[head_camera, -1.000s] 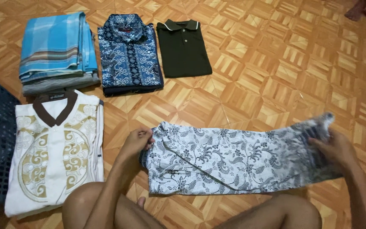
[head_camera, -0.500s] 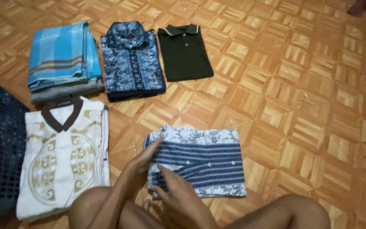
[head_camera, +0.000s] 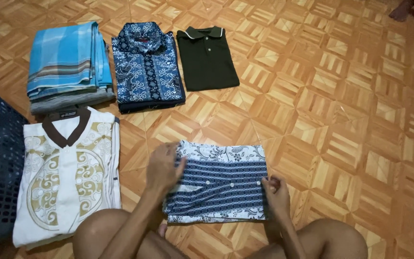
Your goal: The person folds a shirt by hand and places it in a stack with other folded clothes.
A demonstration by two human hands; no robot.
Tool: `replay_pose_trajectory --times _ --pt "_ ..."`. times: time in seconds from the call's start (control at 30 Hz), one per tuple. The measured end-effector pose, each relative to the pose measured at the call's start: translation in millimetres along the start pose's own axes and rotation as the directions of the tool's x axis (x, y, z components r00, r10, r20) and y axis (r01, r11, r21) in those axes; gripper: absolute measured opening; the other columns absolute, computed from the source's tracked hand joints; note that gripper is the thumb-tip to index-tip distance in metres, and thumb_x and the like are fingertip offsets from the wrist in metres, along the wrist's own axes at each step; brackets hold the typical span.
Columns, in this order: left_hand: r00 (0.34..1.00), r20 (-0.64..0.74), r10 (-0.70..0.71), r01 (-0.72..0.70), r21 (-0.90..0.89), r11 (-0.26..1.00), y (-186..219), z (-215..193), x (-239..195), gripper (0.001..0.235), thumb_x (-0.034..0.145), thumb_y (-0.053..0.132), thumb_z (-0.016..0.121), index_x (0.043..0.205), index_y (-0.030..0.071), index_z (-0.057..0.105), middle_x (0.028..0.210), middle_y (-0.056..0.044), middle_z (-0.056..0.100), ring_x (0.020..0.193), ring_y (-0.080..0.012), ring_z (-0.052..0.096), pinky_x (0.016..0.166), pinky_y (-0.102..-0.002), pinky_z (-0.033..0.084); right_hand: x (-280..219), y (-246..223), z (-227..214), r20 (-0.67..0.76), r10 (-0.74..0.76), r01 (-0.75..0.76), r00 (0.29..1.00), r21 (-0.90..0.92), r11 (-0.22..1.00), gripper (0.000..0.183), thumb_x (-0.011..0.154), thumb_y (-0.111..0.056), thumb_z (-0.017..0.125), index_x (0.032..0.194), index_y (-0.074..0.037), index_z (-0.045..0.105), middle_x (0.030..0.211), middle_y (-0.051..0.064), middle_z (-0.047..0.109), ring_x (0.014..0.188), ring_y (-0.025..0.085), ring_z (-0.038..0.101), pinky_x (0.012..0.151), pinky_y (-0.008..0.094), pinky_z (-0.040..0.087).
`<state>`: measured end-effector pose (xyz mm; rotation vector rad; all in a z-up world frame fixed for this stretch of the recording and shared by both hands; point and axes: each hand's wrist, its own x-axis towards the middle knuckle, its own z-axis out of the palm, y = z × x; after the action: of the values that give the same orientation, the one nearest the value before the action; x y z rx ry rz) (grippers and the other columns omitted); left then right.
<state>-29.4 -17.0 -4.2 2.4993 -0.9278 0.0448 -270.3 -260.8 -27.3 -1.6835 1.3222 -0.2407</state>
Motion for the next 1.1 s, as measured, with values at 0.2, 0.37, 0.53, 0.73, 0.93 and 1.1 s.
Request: replay_pose_trajectory --times 0.2,0.37,0.53,0.73,0.93,1.1 --pt "0.815 0.341 0.469 -0.46 -0.111 0.881 27 39 -22 0.033 0.101 0.04 0.061 0.107 0.007 0.066 0.102 -0.012 0.067 0.09 -0.0244 0.066 0.08 -0.039 0.058 -3 -15 4 0.009 0.163 -0.163 0.987 0.033 0.986 0.041 0.091 -0.039 0.07 0.123 -0.013 0.066 0.118 0.009 0.073 0.106 0.023 0.069 0.087 0.041 0.053" --pt "0.629 0.769 -0.116 0.038 0.118 0.992 29 -11 -11 0.048 0.102 0.053 0.064 0.071 0.017 0.056 0.057 0.006 0.053 0.051 -0.0091 0.049 0.06 -0.021 0.053 1 -13 3 0.04 0.195 -0.198 0.98 0.076 0.977 0.034 0.094 -0.031 0.069 0.121 -0.011 0.066 0.121 0.01 0.071 0.112 0.026 0.067 0.093 0.044 0.054" --pt "0.674 0.735 -0.069 0.047 0.05 0.998 -30 37 -36 0.027 0.075 0.042 0.085 0.077 0.016 0.077 0.079 -0.01 0.076 0.09 -0.0344 0.074 0.077 -0.048 0.058 43 56 16 0.001 -0.009 0.009 1.0 -0.076 0.997 0.048 0.083 -0.053 0.082 0.117 -0.02 0.074 0.098 0.003 0.079 0.084 0.022 0.072 0.079 0.038 0.051" --pt "0.682 0.731 -0.004 0.177 -0.159 0.971 -26 11 -33 0.021 0.085 0.027 0.072 0.085 0.006 0.076 0.08 -0.02 0.073 0.085 -0.0387 0.073 0.075 -0.049 0.056 57 78 21 -0.024 -0.024 0.021 0.999 -0.123 0.992 0.049 0.082 -0.057 0.083 0.116 -0.023 0.074 0.098 0.0 0.078 0.083 0.021 0.07 0.078 0.038 0.051" --pt "0.63 0.748 -0.21 0.427 -0.108 0.898 -2 -47 -5 0.019 0.096 0.038 0.069 0.098 0.021 0.06 0.086 0.003 0.067 0.075 -0.0101 0.064 0.074 -0.024 0.056 -26 -33 -9 0.134 0.103 -0.119 0.986 0.114 0.986 0.048 0.094 -0.03 0.063 0.137 -0.009 0.056 0.127 0.011 0.063 0.119 0.023 0.06 0.103 0.038 0.051" --pt "0.961 0.218 -0.172 0.209 -0.156 0.966 -15 -13 8 0.041 0.097 0.037 0.06 0.131 0.015 0.05 0.125 -0.004 0.058 0.11 -0.0201 0.058 0.092 -0.038 0.053 -22 19 -31 0.234 0.212 -0.191 0.949 -0.11 0.976 0.056 0.078 -0.04 0.078 0.122 -0.01 0.062 0.113 0.012 0.067 0.105 0.027 0.063 0.094 0.043 0.049"
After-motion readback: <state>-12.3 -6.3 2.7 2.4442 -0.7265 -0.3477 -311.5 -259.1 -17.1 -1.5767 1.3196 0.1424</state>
